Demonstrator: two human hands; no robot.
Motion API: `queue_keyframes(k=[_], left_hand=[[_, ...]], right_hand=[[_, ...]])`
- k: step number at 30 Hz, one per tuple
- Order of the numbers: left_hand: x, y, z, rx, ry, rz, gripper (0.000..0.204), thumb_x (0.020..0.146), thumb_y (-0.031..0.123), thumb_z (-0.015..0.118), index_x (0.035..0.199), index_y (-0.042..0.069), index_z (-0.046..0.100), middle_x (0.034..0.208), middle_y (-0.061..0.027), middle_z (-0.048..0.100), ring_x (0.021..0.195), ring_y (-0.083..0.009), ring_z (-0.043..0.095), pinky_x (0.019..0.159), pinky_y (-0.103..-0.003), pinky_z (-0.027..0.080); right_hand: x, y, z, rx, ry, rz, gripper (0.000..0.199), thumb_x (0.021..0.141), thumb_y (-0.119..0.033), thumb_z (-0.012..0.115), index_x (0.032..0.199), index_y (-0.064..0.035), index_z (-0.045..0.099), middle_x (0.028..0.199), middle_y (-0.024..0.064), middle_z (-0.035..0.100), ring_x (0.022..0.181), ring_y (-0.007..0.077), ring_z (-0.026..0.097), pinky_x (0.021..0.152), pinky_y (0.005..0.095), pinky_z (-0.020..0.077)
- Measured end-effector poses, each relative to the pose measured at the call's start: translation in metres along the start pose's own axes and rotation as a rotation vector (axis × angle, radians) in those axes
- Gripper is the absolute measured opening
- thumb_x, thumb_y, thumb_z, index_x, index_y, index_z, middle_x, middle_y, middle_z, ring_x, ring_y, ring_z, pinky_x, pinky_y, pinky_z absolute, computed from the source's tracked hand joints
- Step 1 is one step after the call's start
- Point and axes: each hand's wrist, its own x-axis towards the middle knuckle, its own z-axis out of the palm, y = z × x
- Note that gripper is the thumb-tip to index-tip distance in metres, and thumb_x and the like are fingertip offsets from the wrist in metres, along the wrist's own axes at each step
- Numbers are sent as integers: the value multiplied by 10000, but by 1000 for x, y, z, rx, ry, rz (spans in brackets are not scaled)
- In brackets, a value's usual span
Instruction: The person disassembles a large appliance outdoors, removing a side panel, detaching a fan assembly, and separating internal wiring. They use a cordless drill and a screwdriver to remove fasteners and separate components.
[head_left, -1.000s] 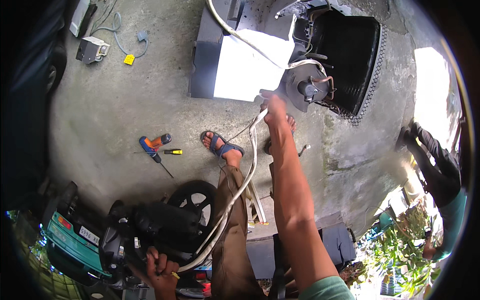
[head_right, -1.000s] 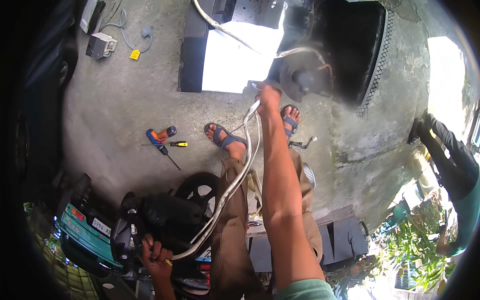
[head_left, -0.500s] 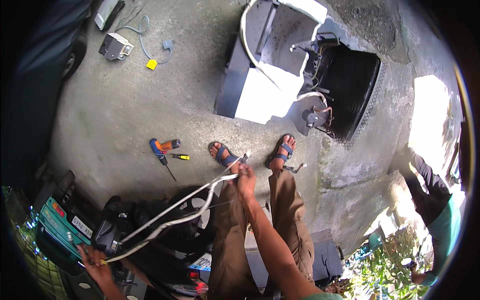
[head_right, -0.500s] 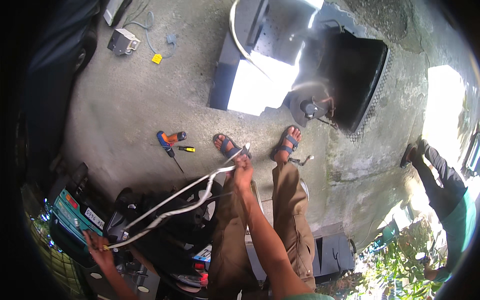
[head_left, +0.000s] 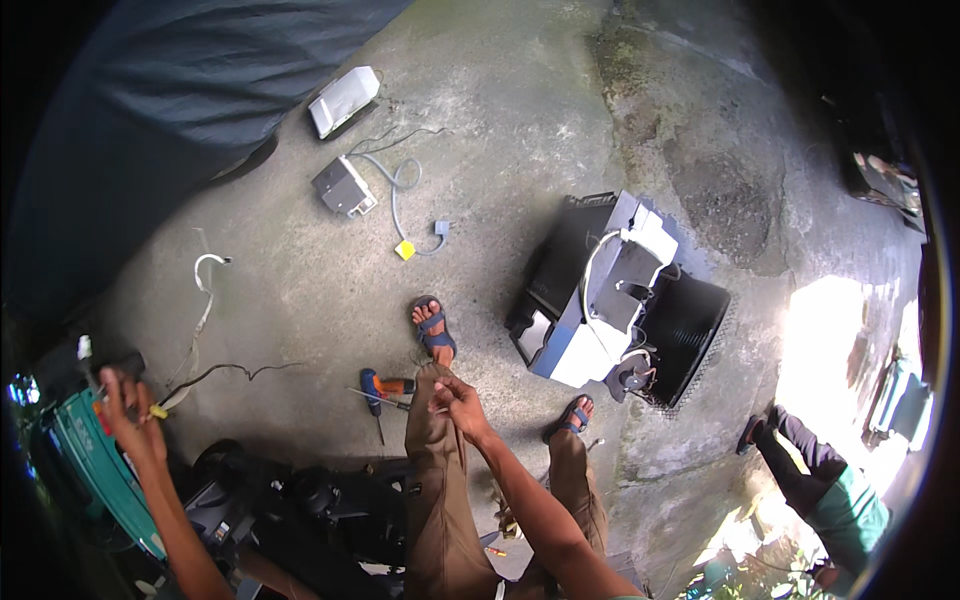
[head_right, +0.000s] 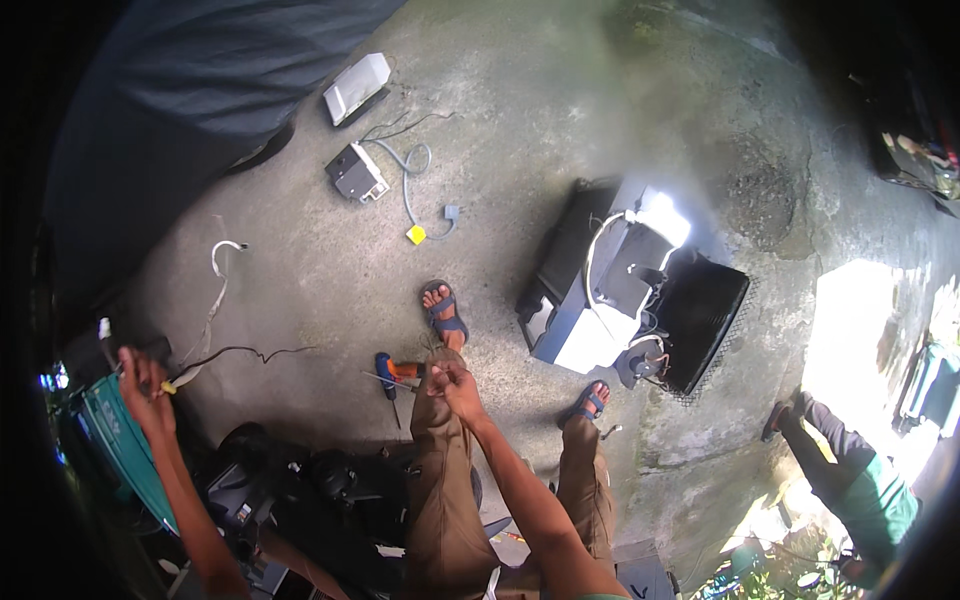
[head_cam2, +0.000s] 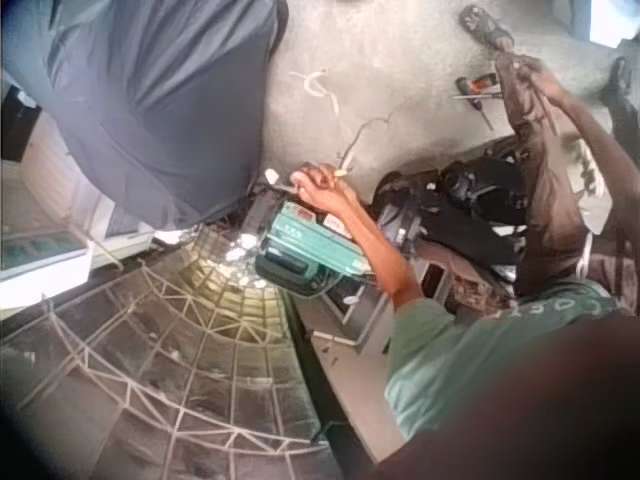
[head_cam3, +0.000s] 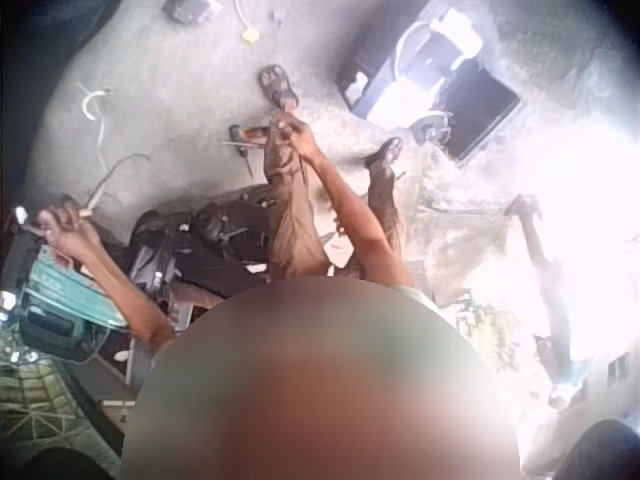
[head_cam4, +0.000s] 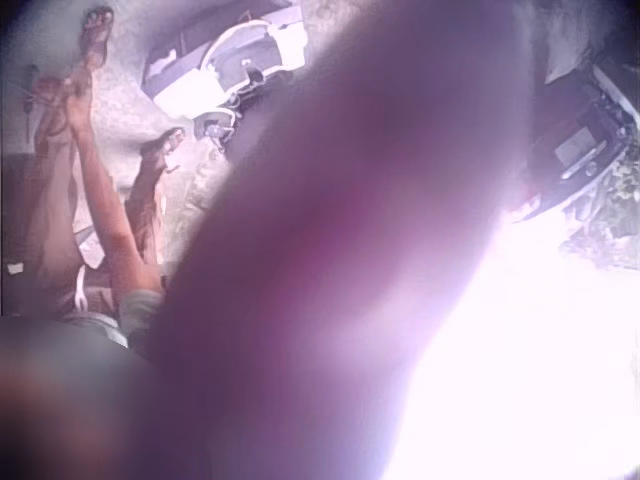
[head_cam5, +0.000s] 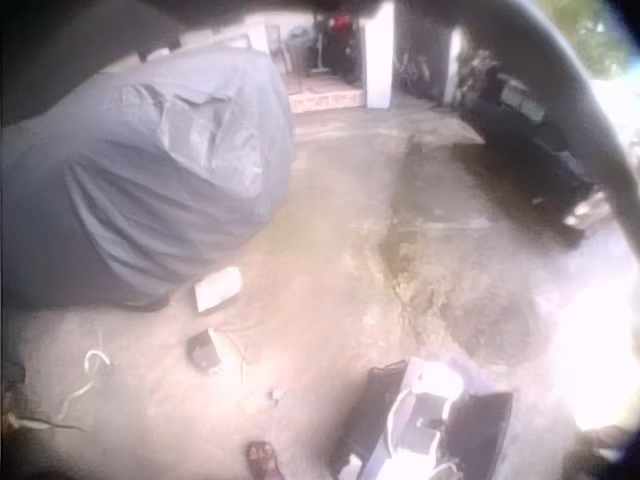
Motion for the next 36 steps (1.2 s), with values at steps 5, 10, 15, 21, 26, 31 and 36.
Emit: queue_keyframes(k=[5, 10, 15, 21, 26, 31, 36], left_hand=[[175, -212, 112, 428, 28, -368, 514, 938, 470, 685, 1237, 67, 572, 948, -24, 578, 918, -147, 545, 802, -360, 447], [323, -367, 226, 665, -244, -448, 747, 914, 438, 702, 1470, 28, 418, 1465, -266, 463, 1383, -366, 448, 1089, -438, 392], [342, -413, 297, 1010, -213, -239, 871, 872, 320, 757, 1534, 11, 282, 1504, -294, 389, 1393, -421, 408, 1143, -438, 356], [227, -391, 339, 1044, -555, -19, 800, 863, 231, 771, 1508, 21, 346, 1461, -291, 430, 1350, -417, 446, 1135, -459, 353], [73, -351, 395, 1041, -824, 12, 746, 859, 209, 762, 1477, 18, 390, 1437, -256, 447, 1355, -387, 425, 1139, -460, 336], [-38, -335, 512, 1059, -1103, 189, 705, 884, 247, 733, 1464, 14, 408, 1436, -256, 441, 1356, -406, 417, 1145, -463, 329], [-80, -351, 651, 1060, -1231, 422, 709, 904, 296, 709, 1474, 8, 401, 1454, -254, 430, 1372, -409, 404, 1149, -468, 323]], right_hand=[[32, -46, -38, 166, 374, -26, 351, 1014, -290, 603, 1245, -27, 576, 928, 121, 718, 827, 212, 709, 723, 368, 570], [34, -52, -85, -194, 903, -110, 409, 964, -254, 673, 1256, 16, 575, 984, 153, 710, 852, 269, 696, 778, 351, 541], [46, -100, -178, -858, 1354, -374, 459, 900, -219, 687, 1302, -28, 575, 1237, 172, 615, 1202, 328, 550, 1029, 493, 406], [-2, -110, -229, -1099, 1165, -343, 133, 939, -107, 563, 1063, -69, 592, 992, 128, 601, 951, 327, 603, 845, 461, 453], [-109, -21, -284, -324, 1848, -356, 156, 1029, -65, 454, 1142, -11, 547, 1037, 157, 613, 935, 325, 629, 811, 422, 481], [-130, 120, -381, 1250, 1924, -387, 212, 1061, -182, 436, 1139, -20, 547, 1076, 131, 630, 929, 274, 668, 777, 410, 535], [-79, 209, -436, 1915, 1444, -299, 365, 1052, -325, 496, 1286, -45, 496, 1137, 173, 629, 1002, 335, 661, 820, 458, 551]])
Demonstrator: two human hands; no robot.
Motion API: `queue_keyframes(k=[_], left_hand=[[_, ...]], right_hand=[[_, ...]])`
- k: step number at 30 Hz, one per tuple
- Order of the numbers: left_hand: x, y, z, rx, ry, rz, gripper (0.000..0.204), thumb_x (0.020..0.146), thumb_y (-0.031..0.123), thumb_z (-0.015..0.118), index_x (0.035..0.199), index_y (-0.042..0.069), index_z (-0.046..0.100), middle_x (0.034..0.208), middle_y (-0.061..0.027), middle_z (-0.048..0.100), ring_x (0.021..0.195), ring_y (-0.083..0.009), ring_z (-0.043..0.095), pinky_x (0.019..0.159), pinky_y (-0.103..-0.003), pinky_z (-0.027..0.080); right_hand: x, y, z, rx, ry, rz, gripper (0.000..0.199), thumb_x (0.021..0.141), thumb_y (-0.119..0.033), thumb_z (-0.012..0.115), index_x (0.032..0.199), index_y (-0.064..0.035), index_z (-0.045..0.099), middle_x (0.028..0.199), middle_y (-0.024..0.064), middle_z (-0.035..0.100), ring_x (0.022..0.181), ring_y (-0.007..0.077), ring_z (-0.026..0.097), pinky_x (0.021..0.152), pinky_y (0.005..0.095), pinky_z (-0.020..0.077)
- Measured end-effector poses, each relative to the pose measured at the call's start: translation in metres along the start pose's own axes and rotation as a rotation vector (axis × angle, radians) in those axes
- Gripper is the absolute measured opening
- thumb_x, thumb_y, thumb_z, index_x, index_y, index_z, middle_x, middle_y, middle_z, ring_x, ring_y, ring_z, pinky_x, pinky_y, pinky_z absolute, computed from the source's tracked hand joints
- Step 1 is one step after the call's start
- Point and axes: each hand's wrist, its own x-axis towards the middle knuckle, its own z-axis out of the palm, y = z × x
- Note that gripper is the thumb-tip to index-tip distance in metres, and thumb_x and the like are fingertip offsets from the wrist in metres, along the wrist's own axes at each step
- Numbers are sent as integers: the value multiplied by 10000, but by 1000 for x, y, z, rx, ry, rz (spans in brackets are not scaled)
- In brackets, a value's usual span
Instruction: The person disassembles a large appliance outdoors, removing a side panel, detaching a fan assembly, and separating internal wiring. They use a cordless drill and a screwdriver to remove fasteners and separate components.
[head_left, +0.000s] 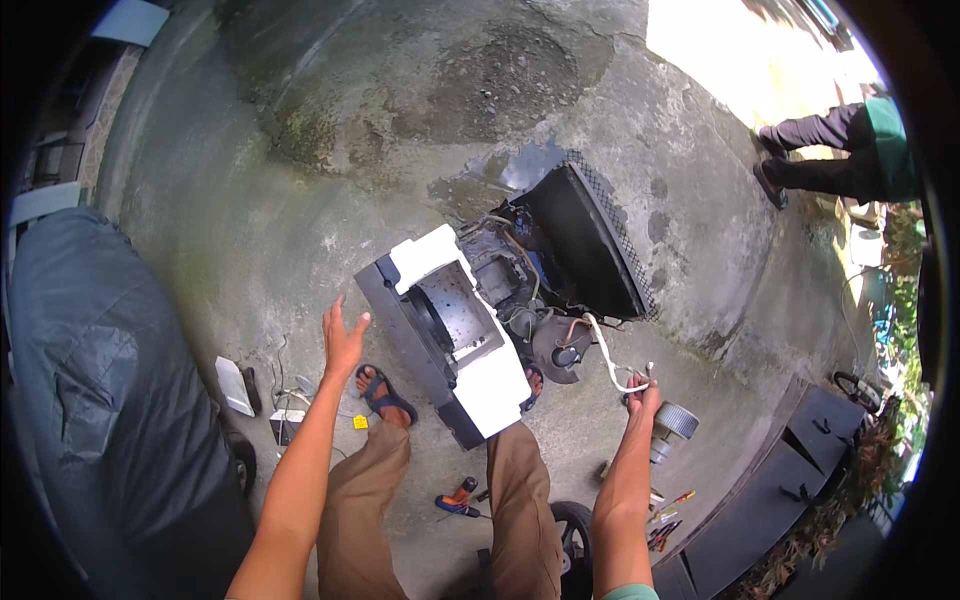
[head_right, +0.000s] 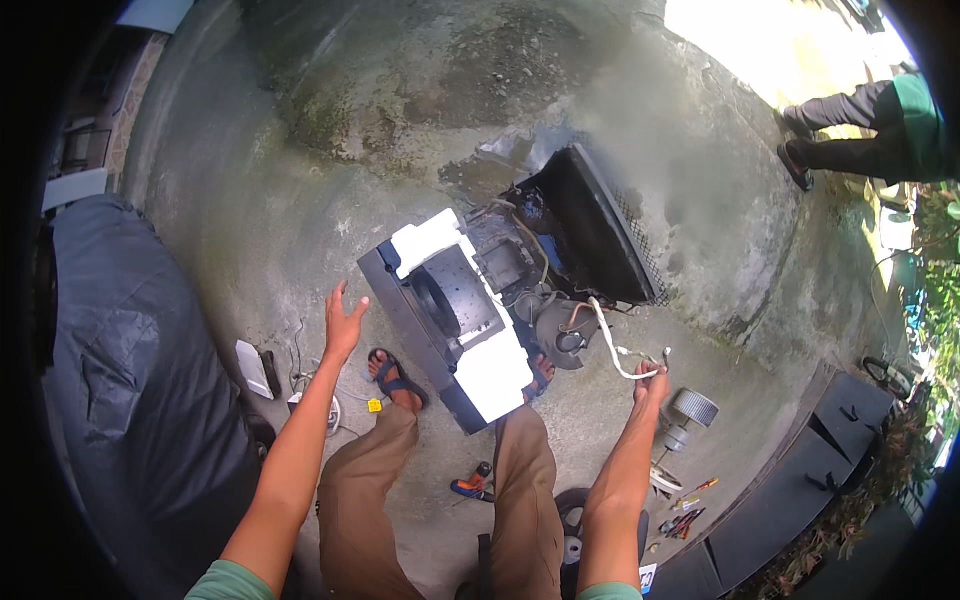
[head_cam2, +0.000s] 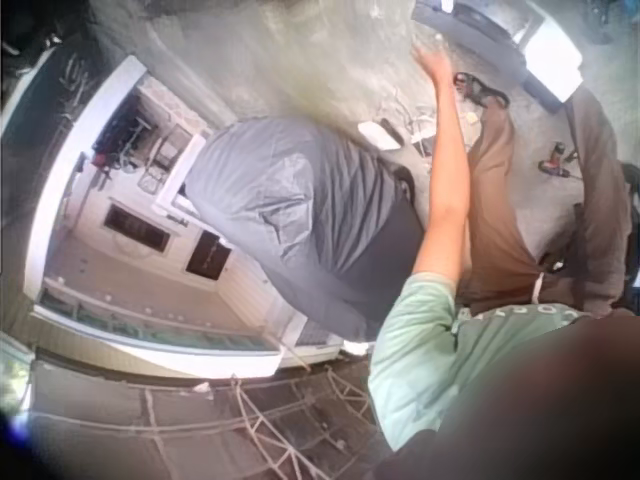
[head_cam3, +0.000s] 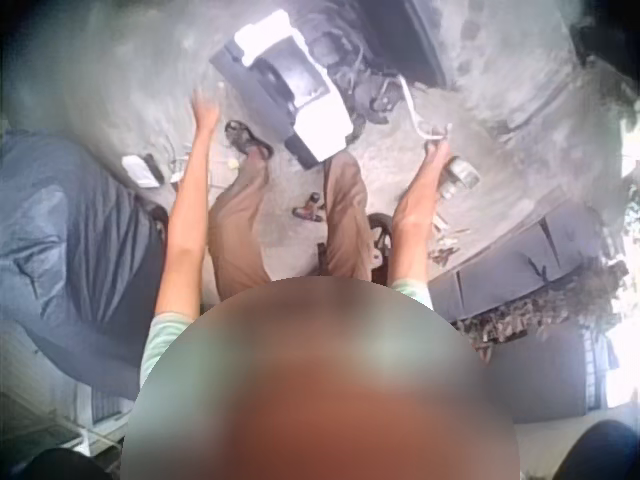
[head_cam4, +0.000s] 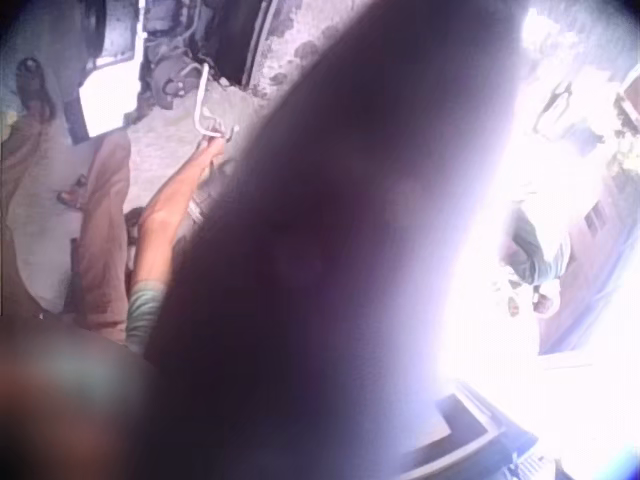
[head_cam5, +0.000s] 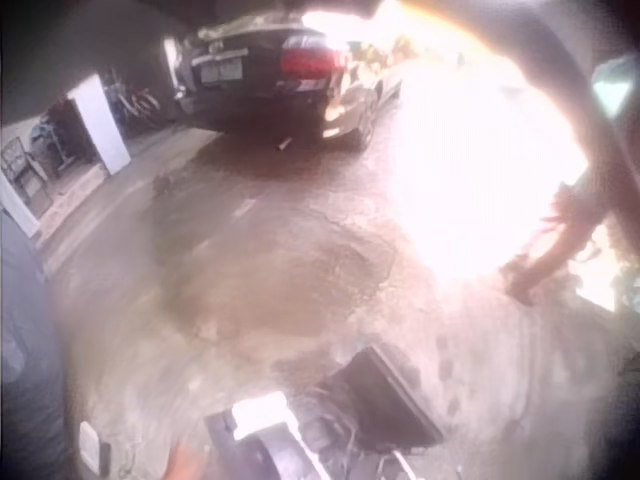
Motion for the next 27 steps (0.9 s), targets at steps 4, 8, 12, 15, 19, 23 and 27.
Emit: queue_keyframes(k=[4, 8, 12, 15, 19, 23, 27], left_hand=[[79, 51, 18, 183, -139, 109, 754, 905, 417, 687, 1473, -4, 424, 1473, -239, 442, 1397, -396, 394, 1145, -472, 321], [130, 92, 36, 399, -456, 164, 870, 788, 597, 743, 1398, 12, 539, 1353, -220, 534, 1307, -386, 479, 1049, -528, 399], [131, 97, 46, 596, -431, 407, 948, 687, 606, 822, 1366, 13, 529, 1195, -242, 537, 1171, -421, 519, 963, -533, 439], [126, 91, 51, 657, -421, 417, 1037, 634, 638, 841, 1371, -4, 495, 1186, -245, 526, 1164, -423, 502, 952, -528, 444], [121, 84, 63, 667, -363, 441, 940, 590, 452, 915, 1278, -21, 484, 1180, -233, 503, 1154, -415, 494, 927, -531, 461], [120, 83, 72, 693, -321, 461, 866, 567, 316, 933, 1227, -27, 490, 1182, -226, 496, 1158, -409, 490, 913, -534, 496], [119, 91, 73, 748, -337, 438, 884, 550, 301, 936, 1222, -44, 478, 1200, -236, 495, 1185, -412, 487, 907, -532, 521]], right_hand=[[-44, 50, -14, -350, -33, -156, 542, 1018, -462, 532, 1393, -78, 456, 1246, 187, 603, 1120, 343, 613, 880, 506, 514], [-178, 167, -35, -743, -111, -47, 578, 976, -520, 593, 1394, -131, 506, 1181, 106, 624, 994, 221, 617, 696, 409, 508], [-272, 278, -29, -709, -164, -58, 624, 967, -422, 672, 1434, -62, 468, 1322, 101, 575, 1197, 216, 539, 998, 396, 443], [-293, 298, -13, -289, -74, -19, 662, 921, -358, 741, 1420, -11, 479, 1330, 119, 573, 1229, 212, 527, 1045, 362, 406], [-312, 289, -4, -478, -91, -71, 921, 782, -280, 874, 1501, -16, 361, 1418, 154, 508, 1247, 250, 536, 1068, 386, 404], [-346, 287, -7, -1239, -147, -585, 1307, 656, -168, 905, 1606, -112, 10, 1535, 292, 250, 1169, 472, 579, 1004, 472, 492], [-355, 286, -2, -1295, -103, -481, 1214, 704, -23, 806, 1617, -273, 44, 1403, 273, 353, 1018, 499, 617, 822, 527, 555]])
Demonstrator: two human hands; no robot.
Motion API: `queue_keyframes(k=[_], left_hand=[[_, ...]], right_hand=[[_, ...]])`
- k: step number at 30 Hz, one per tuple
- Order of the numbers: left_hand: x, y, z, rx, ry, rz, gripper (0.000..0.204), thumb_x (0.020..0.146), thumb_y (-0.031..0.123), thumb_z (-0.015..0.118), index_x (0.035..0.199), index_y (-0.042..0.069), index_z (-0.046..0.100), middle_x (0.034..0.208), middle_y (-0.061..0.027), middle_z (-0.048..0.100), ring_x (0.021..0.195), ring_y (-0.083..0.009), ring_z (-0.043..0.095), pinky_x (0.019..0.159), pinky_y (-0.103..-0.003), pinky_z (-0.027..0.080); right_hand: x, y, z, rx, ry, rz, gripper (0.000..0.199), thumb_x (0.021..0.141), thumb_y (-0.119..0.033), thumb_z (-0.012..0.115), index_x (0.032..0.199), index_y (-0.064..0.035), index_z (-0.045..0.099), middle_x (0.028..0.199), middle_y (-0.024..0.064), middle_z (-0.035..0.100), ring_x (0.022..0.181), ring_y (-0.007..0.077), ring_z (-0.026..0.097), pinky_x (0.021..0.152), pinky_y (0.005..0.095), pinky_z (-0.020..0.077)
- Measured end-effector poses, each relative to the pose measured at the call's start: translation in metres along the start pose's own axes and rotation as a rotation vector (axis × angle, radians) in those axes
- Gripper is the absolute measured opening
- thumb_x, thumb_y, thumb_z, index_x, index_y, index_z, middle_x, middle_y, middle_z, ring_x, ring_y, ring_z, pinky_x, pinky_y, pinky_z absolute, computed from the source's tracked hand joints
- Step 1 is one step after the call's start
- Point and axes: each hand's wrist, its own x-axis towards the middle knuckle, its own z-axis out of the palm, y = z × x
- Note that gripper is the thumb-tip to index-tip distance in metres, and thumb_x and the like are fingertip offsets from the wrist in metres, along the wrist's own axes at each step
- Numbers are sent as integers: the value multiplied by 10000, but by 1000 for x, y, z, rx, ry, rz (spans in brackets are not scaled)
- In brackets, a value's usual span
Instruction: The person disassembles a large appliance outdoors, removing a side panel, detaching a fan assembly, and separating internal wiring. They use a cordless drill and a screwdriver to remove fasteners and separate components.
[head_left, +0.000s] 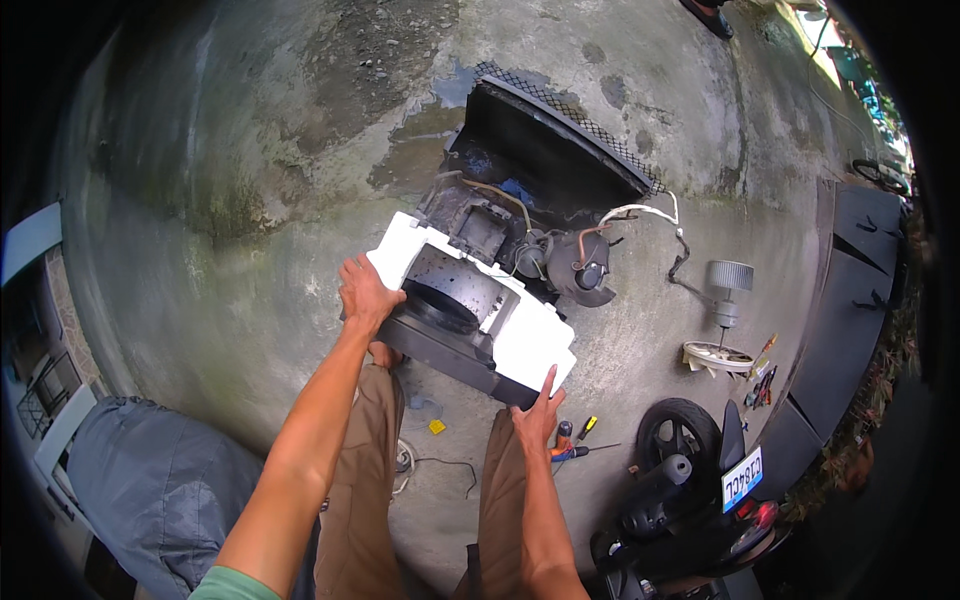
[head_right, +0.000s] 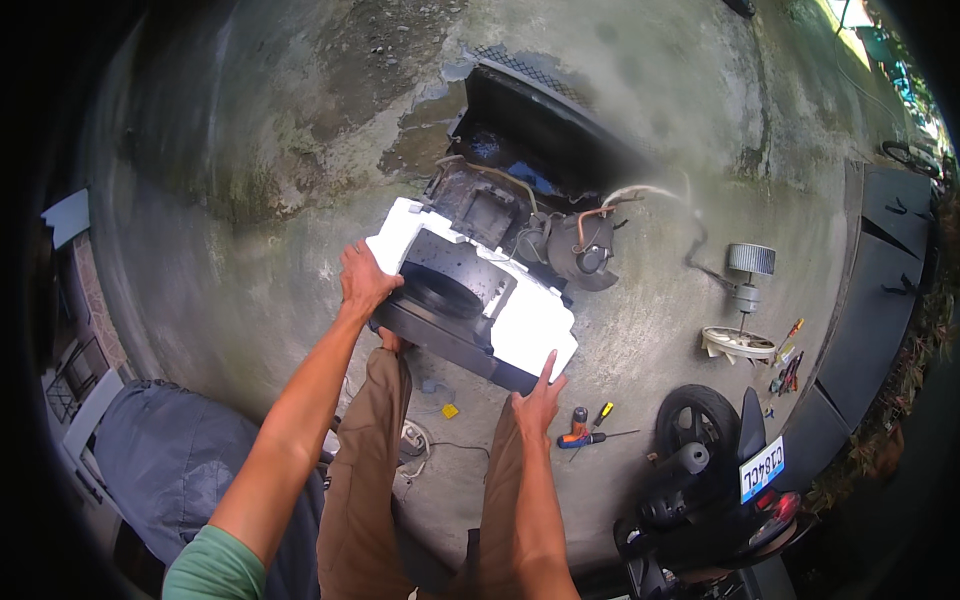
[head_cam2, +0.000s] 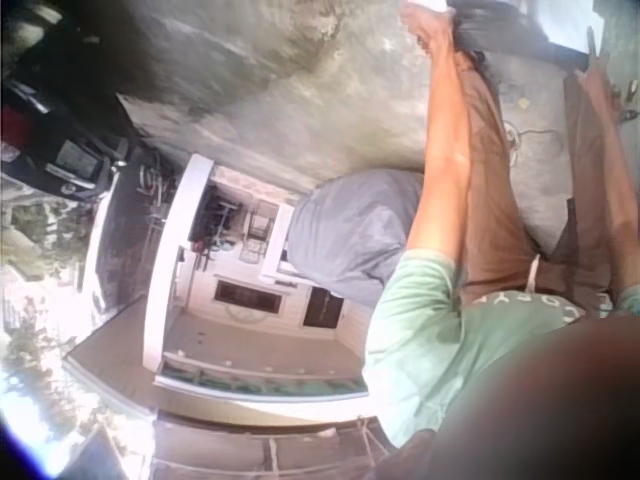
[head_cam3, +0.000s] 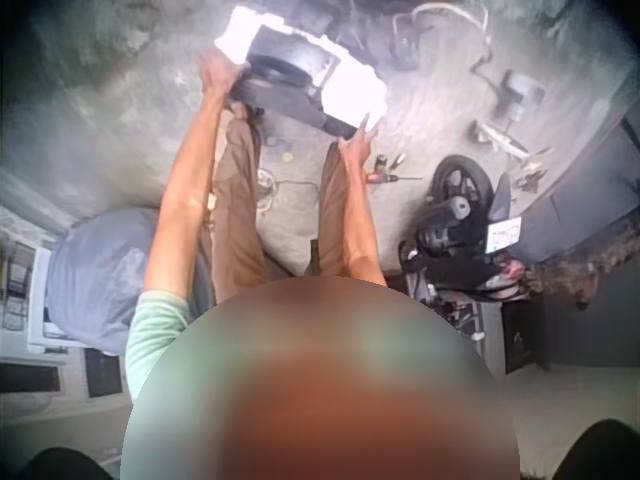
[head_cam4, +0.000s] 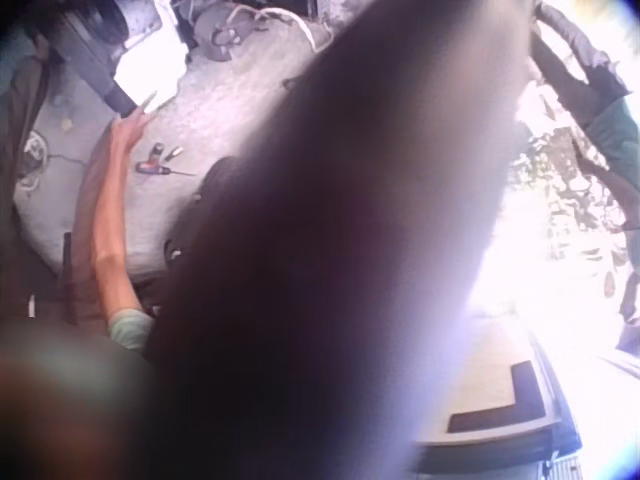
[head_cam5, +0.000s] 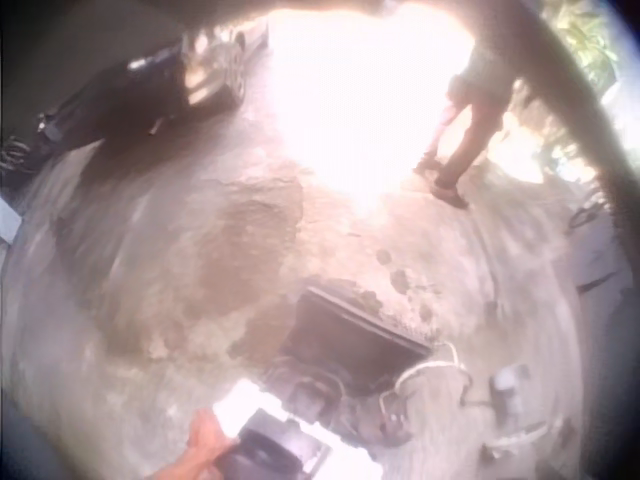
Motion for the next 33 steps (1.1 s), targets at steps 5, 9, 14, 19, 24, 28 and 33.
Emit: queue_keyframes(k=[5, 9, 14, 19, 24, 28, 33], left_hand=[[2, -1, -15, 29, -26, 36, 853, 567, 282, 924, 1198, -69, 471, 1205, -267, 501, 1176, -434, 504, 925, -511, 526], [-6, 1, -16, 28, -58, 52, 846, 588, 271, 913, 1202, -98, 463, 1185, -283, 513, 1154, -448, 521, 943, -502, 523], [-9, 8, -24, 136, -2, 40, 820, 591, 261, 902, 1192, -114, 489, 1175, -275, 521, 1150, -435, 528, 926, -471, 545], [-15, 13, -30, 152, -22, 58, 809, 585, 286, 898, 1168, -112, 503, 1158, -272, 532, 1128, -427, 542, 911, -471, 548], [-10, 14, -37, 174, -32, 93, 758, 584, 293, 897, 1103, -106, 515, 1144, -266, 534, 1108, -430, 551, 894, -471, 549], [-16, 9, -32, 132, 28, 148, 792, 625, 301, 881, 1178, -117, 499, 1150, -281, 535, 1130, -414, 547, 912, -476, 529], [-20, -30, -17, -182, 44, 219, 743, 770, 435, 808, 1240, -76, 544, 1182, -252, 574, 1124, -380, 574, 957, -468, 475]], right_hand=[[-11, 7, 4, -48, 26, -79, 1122, 738, 28, 731, 1617, -255, 95, 1386, 265, 374, 954, 464, 641, 777, 500, 555], [-23, 22, 9, -69, 19, -56, 1078, 741, 56, 694, 1615, -242, 136, 1387, 259, 383, 920, 439, 656, 745, 489, 551], [-29, 26, 13, -100, 93, -111, 1033, 725, 50, 718, 1596, -233, 241, 1352, 244, 424, 762, 394, 660, 657, 455, 531], [-21, 34, 11, -137, 138, -157, 1022, 701, 76, 692, 1583, -227, 277, 1285, 229, 454, 775, 396, 652, 605, 478, 507], [-20, 40, 11, -55, 157, -172, 1018, 657, 77, 709, 1556, -220, 335, 1240, 199, 460, 827, 399, 633, 631, 455, 505], [-12, 38, 13, 30, 217, -206, 1031, 674, 104, 716, 1558, -244, 315, 1300, 199, 454, 923, 405, 634, 714, 476, 527], [-31, 22, 26, 487, 383, 224, 985, 716, 107, 729, 1559, -119, 272, 1407, 191, 422, 1162, 373, 580, 815, 431, 555]])
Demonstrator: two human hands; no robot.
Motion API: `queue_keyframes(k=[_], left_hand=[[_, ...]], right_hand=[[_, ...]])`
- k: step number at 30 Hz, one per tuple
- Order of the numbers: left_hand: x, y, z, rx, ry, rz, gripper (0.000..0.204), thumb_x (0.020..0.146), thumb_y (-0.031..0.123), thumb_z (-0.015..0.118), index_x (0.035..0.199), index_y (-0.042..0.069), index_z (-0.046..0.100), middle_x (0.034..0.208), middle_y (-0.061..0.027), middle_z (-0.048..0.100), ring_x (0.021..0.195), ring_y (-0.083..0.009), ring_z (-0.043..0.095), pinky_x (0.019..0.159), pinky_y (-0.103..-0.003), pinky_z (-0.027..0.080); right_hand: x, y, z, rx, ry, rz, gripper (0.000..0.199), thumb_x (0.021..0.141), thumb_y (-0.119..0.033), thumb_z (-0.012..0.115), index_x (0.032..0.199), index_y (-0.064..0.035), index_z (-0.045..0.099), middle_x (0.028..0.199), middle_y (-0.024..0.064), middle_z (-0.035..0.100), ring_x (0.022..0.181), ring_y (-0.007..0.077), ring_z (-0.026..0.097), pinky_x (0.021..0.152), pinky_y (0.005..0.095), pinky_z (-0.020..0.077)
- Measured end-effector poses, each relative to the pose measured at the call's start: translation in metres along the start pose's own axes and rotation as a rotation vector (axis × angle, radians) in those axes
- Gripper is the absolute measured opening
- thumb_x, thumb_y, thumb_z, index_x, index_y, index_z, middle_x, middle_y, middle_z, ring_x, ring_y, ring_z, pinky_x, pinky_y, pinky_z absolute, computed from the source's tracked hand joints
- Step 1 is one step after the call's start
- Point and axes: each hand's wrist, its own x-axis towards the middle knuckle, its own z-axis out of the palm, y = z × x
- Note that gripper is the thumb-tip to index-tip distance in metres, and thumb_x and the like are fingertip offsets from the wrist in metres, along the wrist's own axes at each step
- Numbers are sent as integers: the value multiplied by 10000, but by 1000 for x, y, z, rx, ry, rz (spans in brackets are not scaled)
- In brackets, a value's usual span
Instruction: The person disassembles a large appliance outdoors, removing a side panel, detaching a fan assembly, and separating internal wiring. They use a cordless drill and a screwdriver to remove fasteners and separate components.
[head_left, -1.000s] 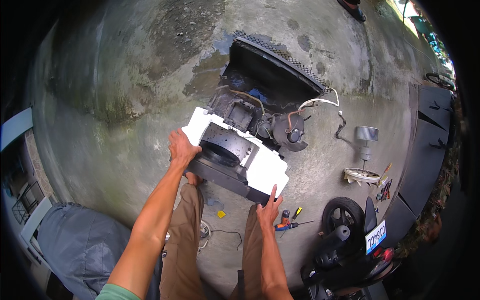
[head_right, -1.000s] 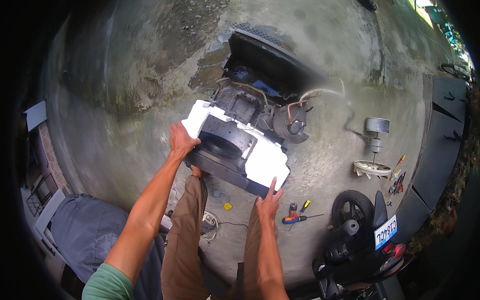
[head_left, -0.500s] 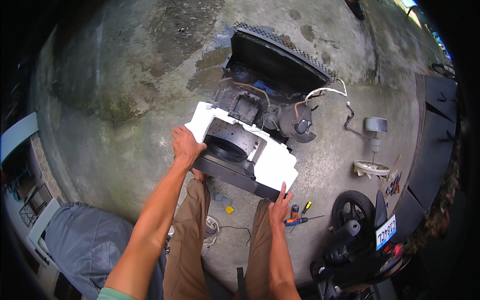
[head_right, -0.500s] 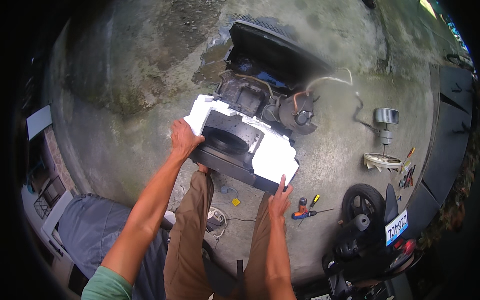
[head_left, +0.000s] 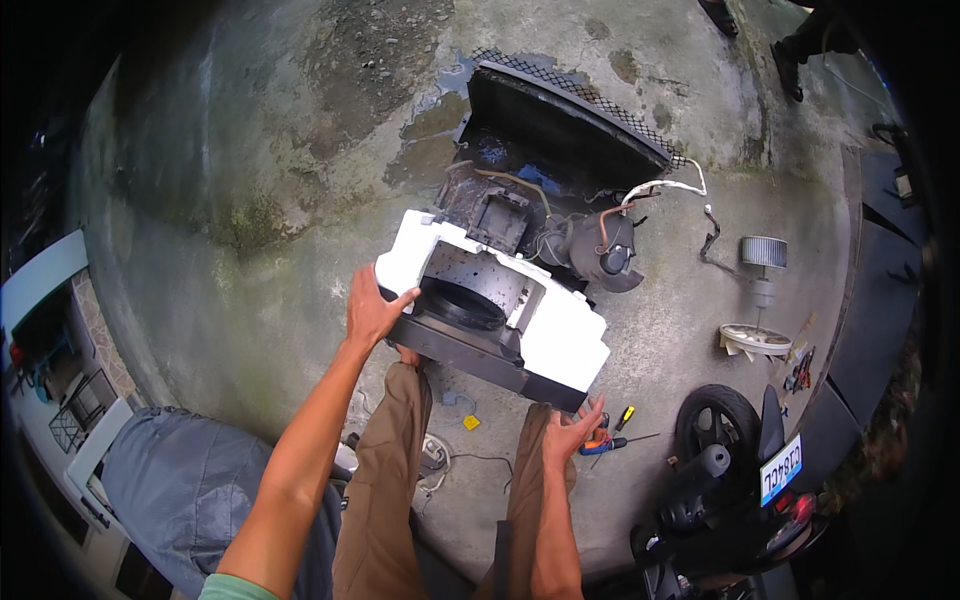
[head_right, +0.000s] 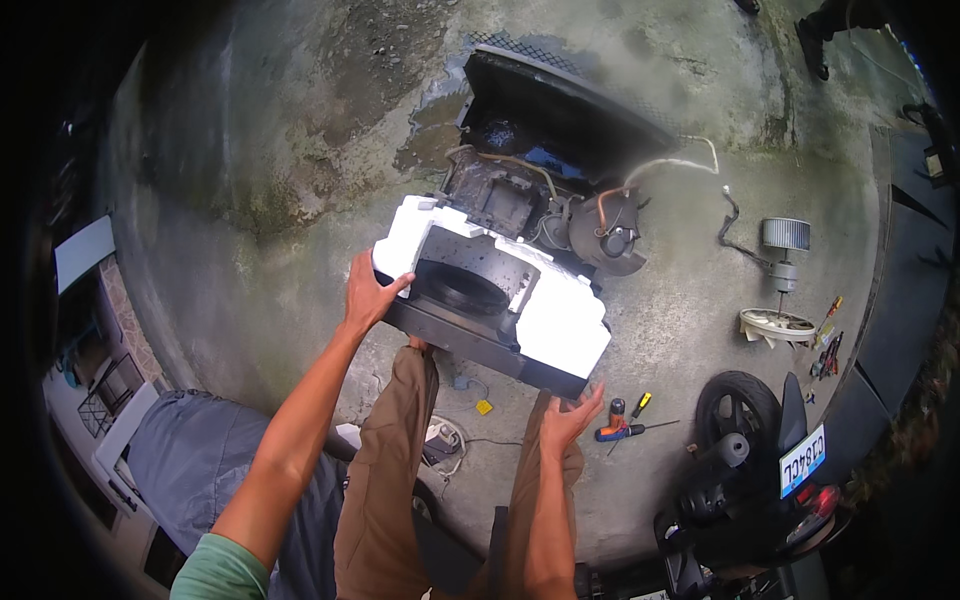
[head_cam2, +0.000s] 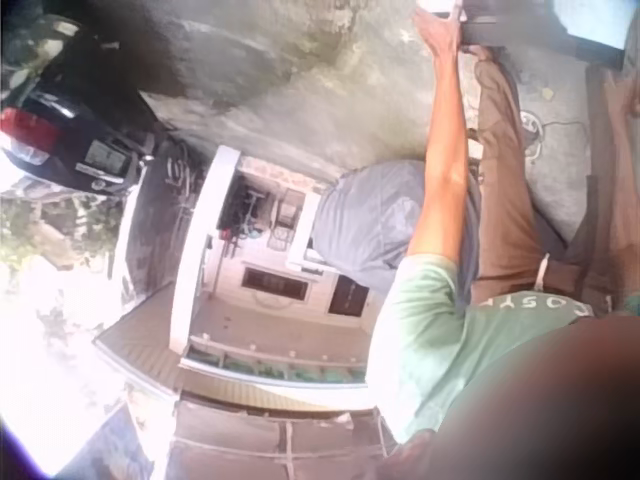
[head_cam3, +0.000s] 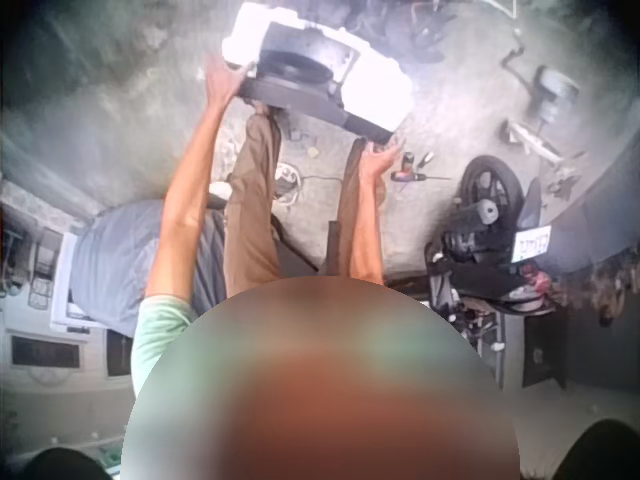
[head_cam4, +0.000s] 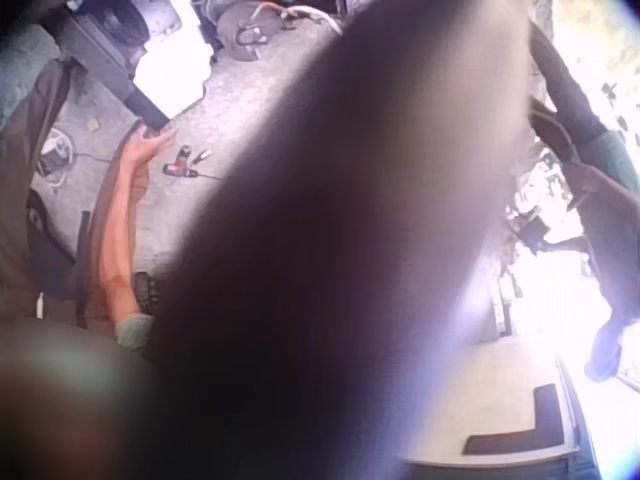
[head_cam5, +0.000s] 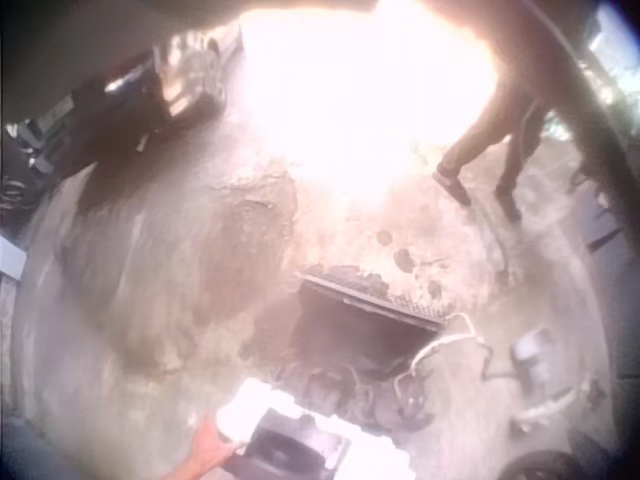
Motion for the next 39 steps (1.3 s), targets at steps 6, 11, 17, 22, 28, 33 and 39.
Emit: queue_keyframes(k=[6, 11, 17, 22, 28, 33, 39], left_hand=[[2, -56, 12, -480, 26, -168, 435, 935, 334, 689, 1116, -61, 672, 1068, -192, 692, 1008, -263, 649, 927, -376, 479], [4, -67, 29, -746, 63, -324, 290, 1007, 295, 595, 1058, 19, 665, 967, -31, 641, 916, -143, 545, 904, -300, 423], [2, -71, 27, -923, 33, -247, 286, 1020, 292, 584, 1078, 23, 663, 1009, -13, 625, 969, -119, 519, 947, -274, 377], [8, -72, 29, -823, 61, -119, 300, 1030, 291, 563, 1110, 13, 646, 990, -12, 621, 948, -124, 514, 932, -282, 382], [21, -86, 35, -762, -16, -194, 238, 1037, 249, 523, 1029, 36, 629, 985, -14, 608, 967, -121, 507, 931, -287, 384], [24, -102, 38, -926, -99, -221, 221, 1022, 257, 580, 1016, 43, 633, 940, 3, 605, 901, -101, 509, 868, -285, 403], [8, -105, 28, -516, 53, -115, 383, 987, 273, 658, 1229, -21, 692, 1042, -50, 710, 942, -134, 609, 869, -298, 469]], right_hand=[[-23, -7, 47, 1234, 86, 860, 551, 985, -458, 570, 1402, -120, 447, 1386, 131, 480, 1279, 280, 487, 1089, 475, 346], [-5, -17, 75, 1372, 290, 1021, 570, 1028, -635, 361, 1309, -168, 532, 1281, 14, 577, 1121, 175, 512, 969, 375, 346], [-5, -29, 70, 1317, 281, 1060, 572, 1027, -644, 352, 1243, -149, 540, 1137, 22, 589, 991, 174, 529, 920, 375, 390], [-7, -41, 76, 1413, 280, 956, 647, 992, -690, 378, 1136, -82, 549, 958, 46, 562, 800, 200, 519, 948, 427, 461], [-22, -49, 65, 1401, 252, 944, 724, 989, -676, 392, 1374, -68, 466, 1250, 136, 590, 1142, 297, 581, 1057, 526, 435], [-13, -17, 76, 1271, 161, 888, 1009, 940, -721, 466, 1509, 51, 151, 1556, 227, 256, 1402, 396, 401, 1134, 556, 355], [-25, 133, -9, 819, -403, 742, 735, 986, -636, 488, 1343, 6, 472, 1011, 190, 704, 937, 313, 720, 808, 427, 564]])
